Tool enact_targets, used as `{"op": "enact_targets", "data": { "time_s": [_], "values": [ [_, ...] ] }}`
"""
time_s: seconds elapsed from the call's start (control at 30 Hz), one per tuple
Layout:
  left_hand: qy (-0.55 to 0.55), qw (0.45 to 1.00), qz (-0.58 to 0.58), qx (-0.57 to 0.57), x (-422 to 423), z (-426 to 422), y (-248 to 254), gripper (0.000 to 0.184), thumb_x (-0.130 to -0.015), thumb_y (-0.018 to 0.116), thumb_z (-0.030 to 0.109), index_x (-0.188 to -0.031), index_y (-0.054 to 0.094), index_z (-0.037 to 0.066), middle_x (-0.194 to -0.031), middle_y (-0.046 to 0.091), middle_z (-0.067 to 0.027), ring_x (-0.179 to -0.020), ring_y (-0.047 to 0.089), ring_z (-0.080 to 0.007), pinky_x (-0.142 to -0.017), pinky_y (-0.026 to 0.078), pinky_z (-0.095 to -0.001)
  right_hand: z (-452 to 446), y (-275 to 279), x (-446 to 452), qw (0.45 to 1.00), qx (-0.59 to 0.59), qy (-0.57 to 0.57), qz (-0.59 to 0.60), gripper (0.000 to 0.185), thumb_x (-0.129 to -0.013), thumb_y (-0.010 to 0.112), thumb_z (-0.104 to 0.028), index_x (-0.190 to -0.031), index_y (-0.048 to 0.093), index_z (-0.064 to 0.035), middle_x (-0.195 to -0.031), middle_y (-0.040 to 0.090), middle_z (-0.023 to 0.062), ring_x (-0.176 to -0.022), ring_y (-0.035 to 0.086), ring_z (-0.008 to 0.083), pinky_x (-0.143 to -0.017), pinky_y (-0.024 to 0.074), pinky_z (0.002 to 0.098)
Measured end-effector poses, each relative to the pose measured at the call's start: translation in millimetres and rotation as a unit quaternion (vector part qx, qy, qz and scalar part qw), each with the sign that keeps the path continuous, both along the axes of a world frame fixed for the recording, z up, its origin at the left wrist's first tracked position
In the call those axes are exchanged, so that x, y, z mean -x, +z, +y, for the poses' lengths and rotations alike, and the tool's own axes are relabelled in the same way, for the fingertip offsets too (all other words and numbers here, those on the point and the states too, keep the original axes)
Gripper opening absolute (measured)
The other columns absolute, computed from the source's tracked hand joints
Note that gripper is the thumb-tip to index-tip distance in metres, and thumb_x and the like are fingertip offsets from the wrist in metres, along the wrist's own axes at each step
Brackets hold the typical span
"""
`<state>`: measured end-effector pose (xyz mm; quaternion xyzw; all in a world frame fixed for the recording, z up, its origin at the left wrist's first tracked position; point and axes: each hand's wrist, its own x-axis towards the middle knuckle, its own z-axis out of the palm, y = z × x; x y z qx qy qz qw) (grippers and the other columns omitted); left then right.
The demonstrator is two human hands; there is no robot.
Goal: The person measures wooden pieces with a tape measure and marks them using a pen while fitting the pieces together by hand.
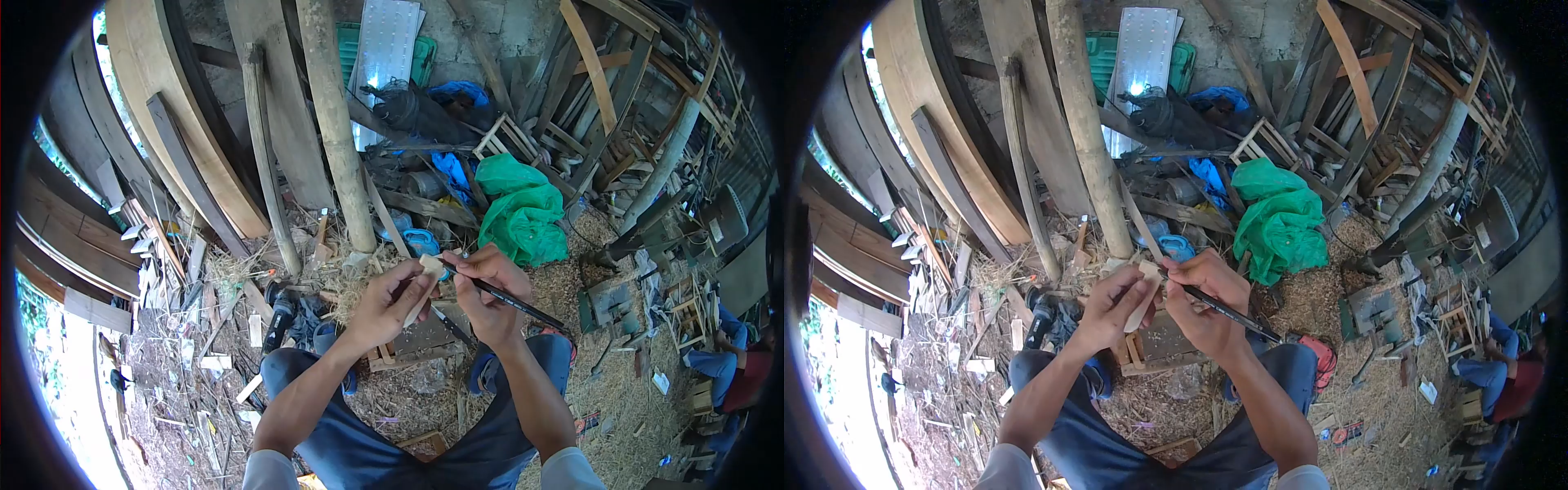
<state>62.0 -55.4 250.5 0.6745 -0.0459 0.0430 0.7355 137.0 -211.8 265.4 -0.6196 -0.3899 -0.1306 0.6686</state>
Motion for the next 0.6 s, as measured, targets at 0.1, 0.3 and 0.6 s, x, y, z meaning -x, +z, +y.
{"op": "enact_targets", "data": {
  "time_s": [0.1, 0.3, 0.6],
  "values": [
    [0.003, 1.000, -0.004, -0.024, 1.3, -1.6, 3.2, 0.020, -0.098, 0.046, 0.019, -0.096, 0.053, 0.000, -0.080, 0.059, -0.0031, -0.061, 0.056, -0.0077, -0.054, 0.044, -0.0224, 2.0, 3.8, 0.7, 0.999, 0.011, 0.013, -0.038, 0.011, -0.072, 0.066, 0.004, -0.079, 0.058, 0.0030, -0.076, 0.061, 0.0144, -0.071, 0.063, 0.0231, -0.062, 0.0490, 0.0306],
    [0.004, 1.000, 0.000, -0.004, 2.0, 1.4, 4.2, 0.018, -0.098, 0.046, 0.015, -0.094, 0.054, 0.000, -0.078, 0.061, -0.0035, -0.059, 0.056, -0.0074, -0.054, 0.044, -0.0225, 6.1, 5.8, -0.1, 0.997, 0.036, 0.009, -0.071, 0.014, -0.069, 0.067, 0.003, -0.078, 0.058, 0.0014, -0.077, 0.063, 0.0156, -0.073, 0.064, 0.0246, -0.062, 0.0497, 0.0311],
    [0.018, 1.000, 0.000, -0.019, 4.5, 1.2, 7.5, 0.016, -0.097, 0.047, 0.011, -0.090, 0.055, 0.000, -0.072, 0.060, -0.0033, -0.058, 0.056, -0.0075, -0.052, 0.044, -0.0231, 8.8, 8.3, 2.6, 0.995, 0.067, -0.008, -0.069, 0.013, -0.066, 0.068, 0.004, -0.075, 0.059, 0.0007, -0.076, 0.063, 0.0148, -0.074, 0.065, 0.0248, -0.063, 0.0498, 0.0312]
  ]
}}
